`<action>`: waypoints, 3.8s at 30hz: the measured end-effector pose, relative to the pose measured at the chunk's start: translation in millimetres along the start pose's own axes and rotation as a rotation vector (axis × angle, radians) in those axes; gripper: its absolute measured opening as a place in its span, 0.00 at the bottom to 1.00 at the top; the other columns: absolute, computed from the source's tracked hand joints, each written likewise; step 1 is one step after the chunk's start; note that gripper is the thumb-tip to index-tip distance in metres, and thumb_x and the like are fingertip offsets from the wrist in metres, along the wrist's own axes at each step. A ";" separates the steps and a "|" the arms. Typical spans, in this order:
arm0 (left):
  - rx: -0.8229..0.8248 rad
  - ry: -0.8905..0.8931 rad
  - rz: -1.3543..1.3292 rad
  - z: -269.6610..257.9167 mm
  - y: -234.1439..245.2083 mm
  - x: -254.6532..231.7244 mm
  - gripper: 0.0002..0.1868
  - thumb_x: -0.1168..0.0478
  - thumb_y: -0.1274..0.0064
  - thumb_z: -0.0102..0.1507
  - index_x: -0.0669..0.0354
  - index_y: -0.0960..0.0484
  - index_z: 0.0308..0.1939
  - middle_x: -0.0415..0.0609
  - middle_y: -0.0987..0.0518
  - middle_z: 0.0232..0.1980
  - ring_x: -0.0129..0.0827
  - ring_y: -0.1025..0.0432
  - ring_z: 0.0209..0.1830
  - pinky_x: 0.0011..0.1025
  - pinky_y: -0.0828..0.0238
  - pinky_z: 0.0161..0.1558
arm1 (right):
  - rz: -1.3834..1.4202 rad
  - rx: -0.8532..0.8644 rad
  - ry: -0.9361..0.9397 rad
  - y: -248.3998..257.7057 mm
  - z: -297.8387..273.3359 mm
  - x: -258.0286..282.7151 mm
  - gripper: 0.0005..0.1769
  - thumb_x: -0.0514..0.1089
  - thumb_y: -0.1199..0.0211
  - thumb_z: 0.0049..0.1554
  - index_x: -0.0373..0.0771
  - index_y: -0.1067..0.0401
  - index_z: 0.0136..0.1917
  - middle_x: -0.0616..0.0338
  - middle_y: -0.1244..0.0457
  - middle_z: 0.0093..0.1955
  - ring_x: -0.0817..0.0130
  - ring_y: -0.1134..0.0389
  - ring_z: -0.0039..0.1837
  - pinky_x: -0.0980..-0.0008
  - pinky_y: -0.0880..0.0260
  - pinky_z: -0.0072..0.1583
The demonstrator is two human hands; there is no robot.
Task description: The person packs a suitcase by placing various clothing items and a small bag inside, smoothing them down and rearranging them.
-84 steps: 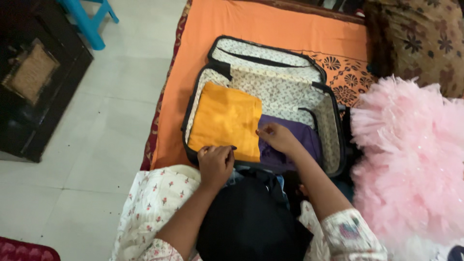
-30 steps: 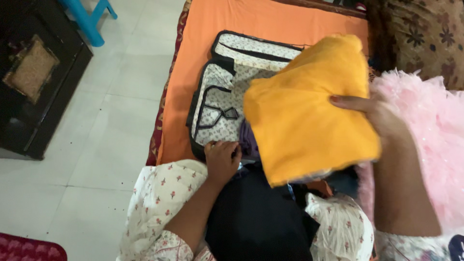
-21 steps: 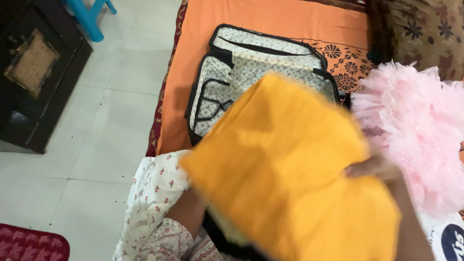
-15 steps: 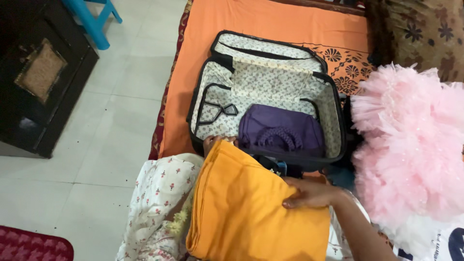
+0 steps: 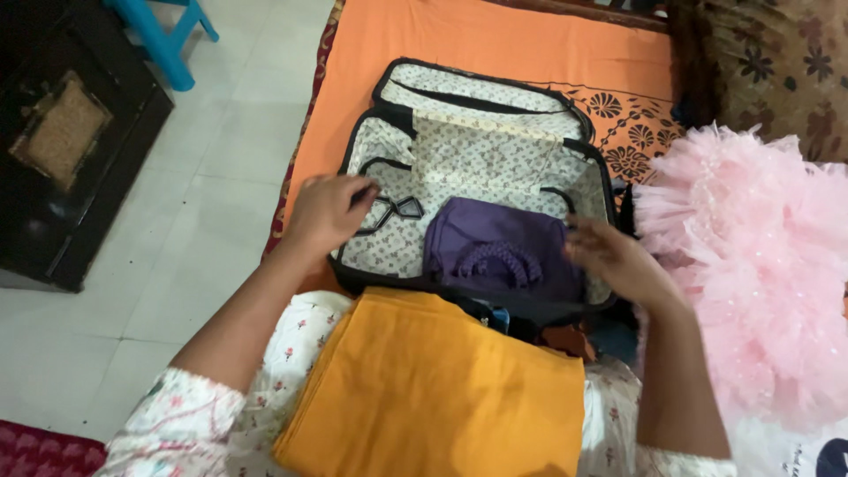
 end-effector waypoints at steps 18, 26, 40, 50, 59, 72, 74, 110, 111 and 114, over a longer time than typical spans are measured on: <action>1.310 0.569 0.112 -19.0 -336.4 57.5 0.54 0.22 0.50 0.60 0.55 0.37 0.77 0.55 0.42 0.80 0.49 0.44 0.78 0.45 0.46 0.73 | -0.913 0.006 -0.590 -42.4 116.6 -228.5 0.24 0.58 0.30 0.53 0.42 0.19 0.57 0.49 0.30 0.60 0.50 0.28 0.63 0.55 0.27 0.62; 0.867 0.747 -0.737 -14.2 -362.0 85.6 0.43 0.40 0.44 0.58 0.52 0.32 0.75 0.55 0.30 0.75 0.44 0.35 0.72 0.40 0.38 0.67 | -0.611 -0.597 -0.187 -25.6 83.1 -139.8 0.18 0.51 0.32 0.57 0.36 0.23 0.54 0.43 0.34 0.58 0.39 0.30 0.57 0.47 0.30 0.55; 0.537 0.392 -0.057 19.6 -337.9 23.3 0.46 0.35 0.45 0.61 0.62 0.36 0.74 0.59 0.28 0.70 0.55 0.39 0.73 0.53 0.45 0.71 | -0.591 -0.453 -0.171 -43.9 107.7 -164.8 0.25 0.45 0.36 0.58 0.35 0.33 0.66 0.39 0.42 0.71 0.36 0.34 0.63 0.46 0.31 0.60; 0.736 0.485 -0.314 13.6 -393.1 21.2 0.56 0.50 0.43 0.57 0.61 0.57 0.81 0.62 0.42 0.78 0.50 0.50 0.80 0.60 0.80 0.76 | -0.589 -0.027 -0.174 -85.9 133.7 -199.3 0.54 0.54 0.27 0.57 0.34 0.55 0.82 0.31 0.47 0.75 0.26 0.50 0.74 0.39 0.53 0.72; 0.884 0.490 -0.577 21.6 -337.8 5.3 0.49 0.64 0.42 0.59 0.47 0.50 0.81 0.59 0.56 0.82 0.52 0.59 0.81 0.47 0.65 0.77 | 0.329 -0.154 0.159 -46.0 134.2 -219.7 0.38 0.25 0.56 0.41 0.31 0.27 0.65 0.44 0.33 0.54 0.62 0.32 0.55 0.68 0.32 0.59; 1.123 -0.228 -0.349 -28.8 -384.6 -41.1 0.26 0.65 0.58 0.61 0.56 0.21 0.64 0.54 0.27 0.71 0.47 0.35 0.71 0.38 0.42 0.72 | -0.572 0.380 -0.461 -72.5 88.1 -186.7 0.34 0.57 0.37 0.55 0.38 0.35 0.69 0.43 0.37 0.69 0.50 0.35 0.70 0.59 0.35 0.69; 1.236 -0.171 -0.306 -38.3 -396.7 -41.0 0.28 0.62 0.58 0.65 0.58 0.31 0.71 0.57 0.40 0.78 0.50 0.49 0.78 0.42 0.55 0.74 | -0.755 0.533 -0.621 -82.6 86.3 -193.6 0.52 0.64 0.36 0.58 0.39 0.55 0.83 0.39 0.50 0.80 0.47 0.47 0.80 0.58 0.42 0.75; 1.171 -0.242 -0.426 -20.5 -342.6 -59.4 0.40 0.51 0.36 0.58 0.48 0.33 0.73 0.55 0.36 0.74 0.49 0.43 0.75 0.41 0.46 0.72 | -0.382 0.640 -0.137 -84.2 57.2 -107.9 0.38 0.66 0.24 0.47 0.43 0.24 0.64 0.58 0.33 0.64 0.64 0.34 0.65 0.67 0.36 0.65; 1.266 -0.173 -0.408 -21.7 -345.0 -52.8 0.41 0.50 0.37 0.59 0.47 0.36 0.74 0.53 0.39 0.76 0.47 0.45 0.76 0.40 0.47 0.73 | -0.397 0.649 -0.152 -84.0 56.8 -111.7 0.39 0.66 0.25 0.47 0.44 0.25 0.65 0.60 0.33 0.63 0.66 0.34 0.64 0.68 0.35 0.64; 1.466 0.026 -0.400 -29.9 -346.5 -36.4 0.43 0.52 0.39 0.60 0.42 0.42 0.77 0.50 0.45 0.80 0.45 0.49 0.80 0.39 0.48 0.74 | -0.380 0.678 -0.195 -86.2 55.4 -117.2 0.39 0.66 0.27 0.47 0.46 0.27 0.66 0.63 0.31 0.59 0.69 0.32 0.59 0.68 0.33 0.60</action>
Point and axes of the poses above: each hand's wrist, its own z-axis towards the middle knuckle, its own y-axis out of the back of the hand, x = y × z, the point moved 5 cm from there along z, towards the middle knuckle
